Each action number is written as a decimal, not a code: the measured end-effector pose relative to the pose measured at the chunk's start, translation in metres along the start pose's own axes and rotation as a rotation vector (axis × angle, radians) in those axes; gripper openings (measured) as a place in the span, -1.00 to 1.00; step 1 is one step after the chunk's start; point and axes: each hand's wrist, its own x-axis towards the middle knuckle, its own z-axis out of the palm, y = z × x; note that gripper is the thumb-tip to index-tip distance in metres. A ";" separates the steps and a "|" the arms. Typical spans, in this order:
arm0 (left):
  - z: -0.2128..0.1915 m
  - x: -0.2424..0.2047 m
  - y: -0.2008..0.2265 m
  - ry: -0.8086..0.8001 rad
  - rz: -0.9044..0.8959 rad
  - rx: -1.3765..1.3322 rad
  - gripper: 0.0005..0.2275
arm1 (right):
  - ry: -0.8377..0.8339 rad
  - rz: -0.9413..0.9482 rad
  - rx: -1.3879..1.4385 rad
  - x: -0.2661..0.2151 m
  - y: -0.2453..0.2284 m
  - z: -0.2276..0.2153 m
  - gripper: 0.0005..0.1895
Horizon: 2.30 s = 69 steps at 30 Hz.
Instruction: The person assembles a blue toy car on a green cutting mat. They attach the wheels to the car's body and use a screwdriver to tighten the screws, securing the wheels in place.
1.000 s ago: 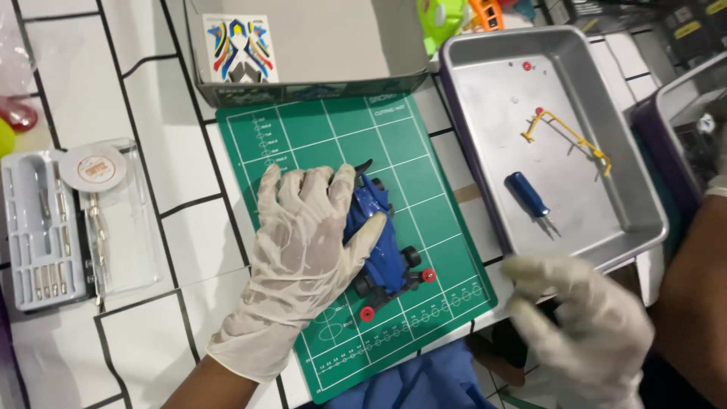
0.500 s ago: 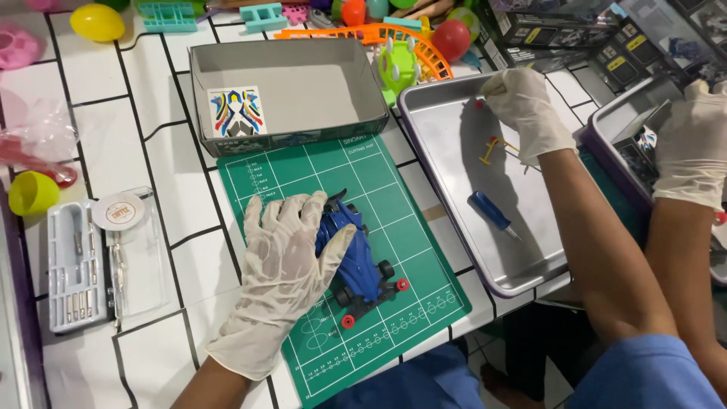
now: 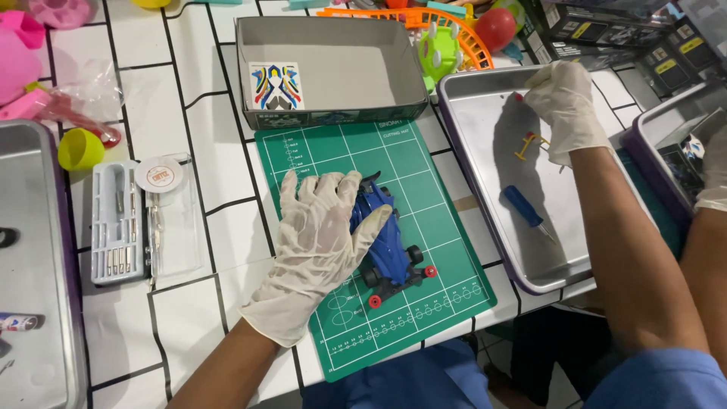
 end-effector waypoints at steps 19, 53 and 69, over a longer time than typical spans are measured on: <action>0.008 0.001 0.005 0.029 -0.076 0.041 -0.33 | -1.035 -0.690 -0.328 -0.393 0.127 -0.118 -0.86; 0.007 -0.002 0.007 -0.012 -0.074 0.118 -0.30 | -0.909 -1.074 -0.687 -0.410 0.135 -0.100 -0.86; 0.006 -0.001 0.006 -0.026 -0.068 0.116 -0.32 | -0.906 -1.049 -0.732 -0.422 0.128 -0.088 -0.80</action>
